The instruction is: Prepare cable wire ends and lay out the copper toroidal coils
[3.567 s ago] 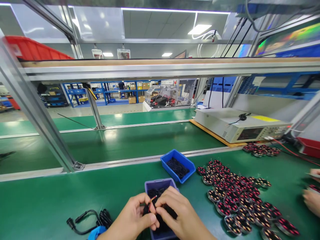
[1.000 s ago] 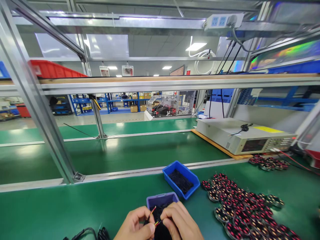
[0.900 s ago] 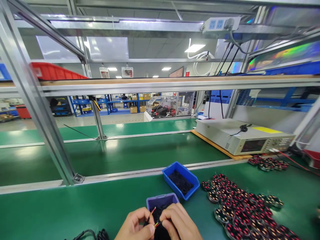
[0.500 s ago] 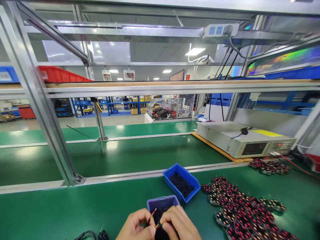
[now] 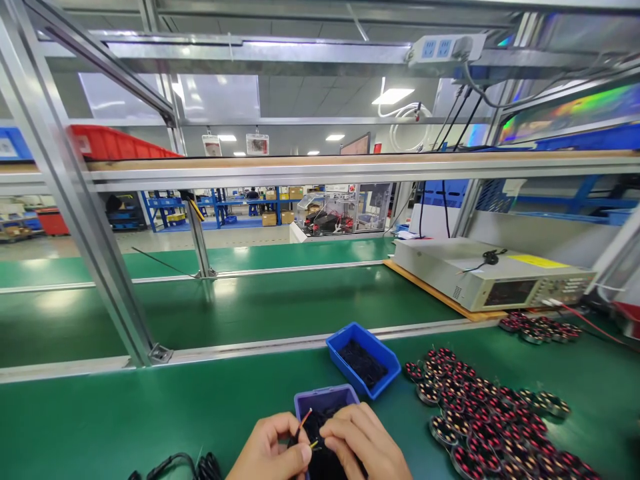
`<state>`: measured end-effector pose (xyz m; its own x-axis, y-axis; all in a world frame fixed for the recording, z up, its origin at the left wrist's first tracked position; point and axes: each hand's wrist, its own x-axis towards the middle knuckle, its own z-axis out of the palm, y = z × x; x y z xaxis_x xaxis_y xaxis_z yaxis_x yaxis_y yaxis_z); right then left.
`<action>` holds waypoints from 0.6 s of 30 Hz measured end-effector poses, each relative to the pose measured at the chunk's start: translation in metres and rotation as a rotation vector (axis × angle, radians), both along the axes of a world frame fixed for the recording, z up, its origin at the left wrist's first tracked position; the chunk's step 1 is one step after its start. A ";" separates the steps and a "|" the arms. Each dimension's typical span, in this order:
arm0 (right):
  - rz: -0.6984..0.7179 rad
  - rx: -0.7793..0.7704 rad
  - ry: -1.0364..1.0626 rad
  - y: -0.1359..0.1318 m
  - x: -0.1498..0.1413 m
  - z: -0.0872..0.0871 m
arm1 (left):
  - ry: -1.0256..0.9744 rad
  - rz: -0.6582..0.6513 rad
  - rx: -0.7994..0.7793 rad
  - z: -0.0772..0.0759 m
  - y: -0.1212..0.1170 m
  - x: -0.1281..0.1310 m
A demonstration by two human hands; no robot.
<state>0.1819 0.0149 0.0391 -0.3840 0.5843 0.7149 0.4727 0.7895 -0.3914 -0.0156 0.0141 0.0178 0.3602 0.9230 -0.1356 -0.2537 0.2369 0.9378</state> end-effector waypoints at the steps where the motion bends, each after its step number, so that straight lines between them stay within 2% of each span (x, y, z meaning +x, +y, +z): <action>1: 0.004 0.011 -0.015 0.000 0.000 -0.001 | 0.002 0.001 -0.003 0.000 0.000 0.000; 12: 0.005 0.041 -0.083 0.000 -0.004 -0.006 | 0.033 -0.004 -0.010 -0.003 -0.002 0.001; 15: 0.080 0.092 -0.056 0.001 -0.003 -0.008 | 0.013 -0.002 -0.024 -0.002 -0.002 0.000; 18: 0.118 -0.059 0.107 0.001 -0.002 -0.008 | -0.020 -0.014 -0.043 0.000 -0.003 0.001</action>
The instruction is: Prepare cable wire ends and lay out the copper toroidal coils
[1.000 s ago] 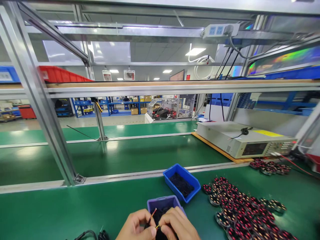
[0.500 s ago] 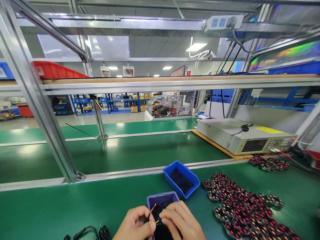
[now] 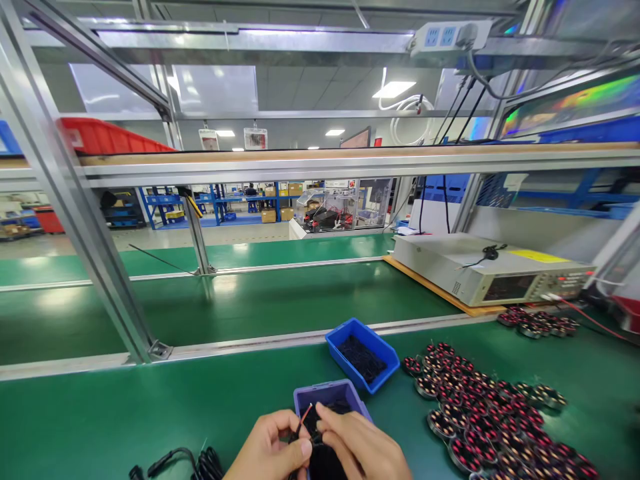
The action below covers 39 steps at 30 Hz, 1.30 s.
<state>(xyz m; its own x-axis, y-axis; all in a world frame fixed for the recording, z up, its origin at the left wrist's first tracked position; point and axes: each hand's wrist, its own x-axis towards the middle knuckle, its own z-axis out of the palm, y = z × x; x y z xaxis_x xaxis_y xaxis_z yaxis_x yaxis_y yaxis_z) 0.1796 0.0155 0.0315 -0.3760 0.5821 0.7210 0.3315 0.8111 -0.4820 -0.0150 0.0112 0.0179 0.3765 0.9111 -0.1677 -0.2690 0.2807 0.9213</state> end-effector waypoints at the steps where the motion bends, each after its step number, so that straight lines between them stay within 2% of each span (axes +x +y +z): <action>1: -0.002 -0.107 0.079 -0.001 0.000 0.000 | -0.007 -0.002 -0.007 0.001 0.000 0.000; 5: 0.038 -0.549 0.383 -0.004 -0.005 -0.001 | -0.023 -0.006 -0.005 0.000 -0.002 0.001; 7: 0.064 -0.673 0.426 -0.006 -0.008 -0.002 | -0.029 -0.008 0.005 -0.001 -0.002 0.002; 9: 0.072 -0.717 0.420 -0.007 -0.009 -0.002 | -0.031 -0.009 0.012 -0.003 -0.002 0.002; 20: 0.061 -0.637 0.332 -0.008 -0.008 0.002 | -0.020 -0.014 0.013 -0.005 -0.002 0.001; 28: 0.069 -0.400 0.103 -0.009 -0.009 0.014 | -0.049 -0.055 -0.025 -0.004 -0.003 -0.003; 32: 0.031 -0.455 0.080 -0.007 -0.007 0.009 | -0.152 -0.022 0.048 -0.002 -0.006 -0.001; 37: 0.115 -0.597 0.129 -0.007 -0.008 0.009 | -0.202 -0.038 0.102 0.001 -0.008 0.001; 39: 0.133 -0.596 0.140 -0.007 -0.008 0.014 | -0.195 -0.049 0.100 0.001 -0.008 0.001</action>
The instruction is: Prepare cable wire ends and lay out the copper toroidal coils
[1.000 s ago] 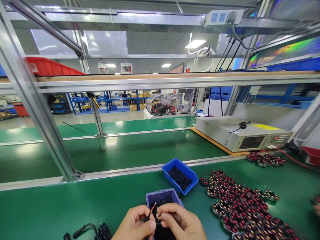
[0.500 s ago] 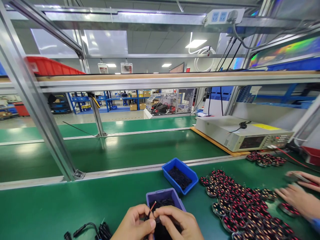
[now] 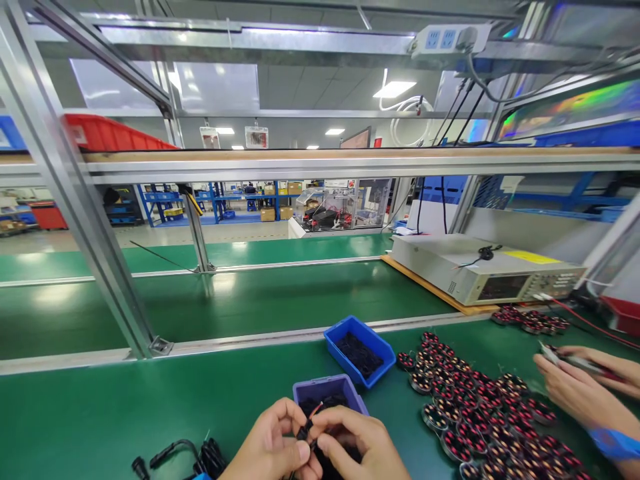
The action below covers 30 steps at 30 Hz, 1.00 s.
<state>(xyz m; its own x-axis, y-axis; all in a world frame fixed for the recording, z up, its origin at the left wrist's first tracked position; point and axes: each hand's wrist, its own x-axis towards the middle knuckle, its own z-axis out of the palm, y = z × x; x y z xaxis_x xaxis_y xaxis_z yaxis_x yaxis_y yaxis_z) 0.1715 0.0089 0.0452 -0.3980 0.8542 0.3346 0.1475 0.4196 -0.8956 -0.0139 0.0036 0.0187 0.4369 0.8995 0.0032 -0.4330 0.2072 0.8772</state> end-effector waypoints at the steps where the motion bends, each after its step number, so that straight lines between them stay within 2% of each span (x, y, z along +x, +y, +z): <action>1: 0.004 0.024 -0.004 0.000 0.000 0.003 | 0.005 0.001 -0.003 0.000 0.000 0.000; 4: 0.017 0.138 -0.033 -0.001 0.005 0.015 | 0.035 0.000 -0.009 0.000 -0.001 -0.001; 6: 0.084 0.166 -0.063 -0.002 0.012 0.024 | 0.081 -0.010 -0.013 0.003 -0.003 -0.001; 8: 0.241 0.154 -0.121 -0.004 0.021 0.032 | 0.125 0.003 -0.025 0.011 -0.005 -0.002; 10: 0.270 0.164 -0.185 -0.003 0.026 0.034 | 0.151 0.039 -0.046 0.023 -0.006 -0.003; 12: 0.088 0.242 -0.304 -0.001 0.024 0.028 | 0.154 0.072 -0.069 0.034 -0.007 -0.002; 14: -0.119 0.365 -0.500 0.003 0.016 0.014 | 0.146 0.071 -0.106 0.040 -0.006 0.000; 15: -0.174 0.426 -0.609 0.004 0.011 0.005 | 0.139 0.064 -0.130 0.041 -0.006 0.001; 17: -0.233 0.523 -0.758 0.007 0.002 -0.013 | 0.125 0.054 -0.173 0.039 -0.005 0.003; 20: -0.272 0.601 -0.821 0.008 -0.005 -0.028 | 0.103 0.076 -0.164 0.035 -0.005 0.004; 25: -0.269 0.596 -0.772 0.006 0.001 -0.022 | 0.147 0.105 -0.063 0.028 -0.005 0.002; 30: -0.184 0.570 -0.654 0.000 -0.001 -0.014 | 0.307 0.212 0.094 0.007 0.000 0.002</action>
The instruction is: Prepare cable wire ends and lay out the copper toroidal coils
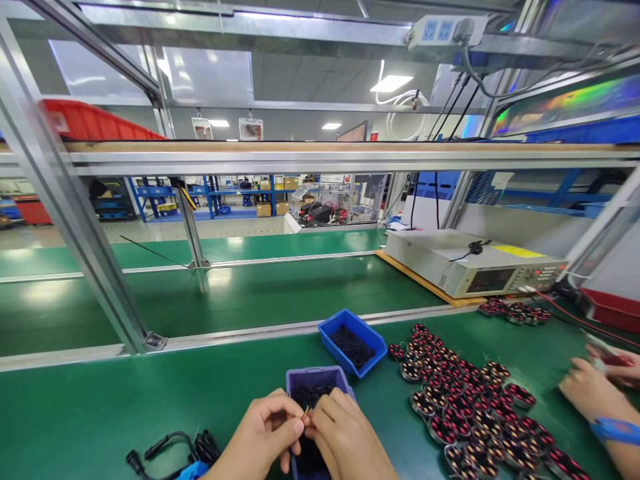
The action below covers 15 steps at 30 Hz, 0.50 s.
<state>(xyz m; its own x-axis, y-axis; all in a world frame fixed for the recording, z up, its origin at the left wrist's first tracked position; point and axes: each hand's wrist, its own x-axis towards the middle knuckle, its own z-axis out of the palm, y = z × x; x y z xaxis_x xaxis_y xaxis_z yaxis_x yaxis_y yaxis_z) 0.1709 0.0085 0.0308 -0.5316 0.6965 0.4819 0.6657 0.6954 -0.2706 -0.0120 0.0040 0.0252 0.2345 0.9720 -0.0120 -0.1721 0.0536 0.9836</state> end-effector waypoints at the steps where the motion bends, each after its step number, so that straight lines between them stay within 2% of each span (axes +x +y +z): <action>1: 0.032 -0.015 0.044 -0.001 -0.001 0.001 | 0.027 0.013 0.004 -0.003 0.001 0.000; 4: 0.085 -0.052 0.218 -0.003 0.000 0.007 | 0.062 0.030 0.006 -0.007 0.001 -0.001; 7: 0.063 -0.041 0.322 -0.004 0.004 0.015 | 0.055 0.036 0.010 -0.005 0.001 -0.002; 15: 0.048 0.022 0.308 -0.005 0.009 0.021 | 0.077 0.038 0.016 -0.005 0.000 -0.001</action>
<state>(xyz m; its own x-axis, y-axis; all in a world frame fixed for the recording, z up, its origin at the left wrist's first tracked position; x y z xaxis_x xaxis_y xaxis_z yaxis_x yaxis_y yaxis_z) 0.1796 0.0036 0.0513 -0.3900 0.6620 0.6401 0.5210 0.7318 -0.4393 -0.0126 0.0041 0.0202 0.1968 0.9804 -0.0127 -0.0972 0.0324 0.9947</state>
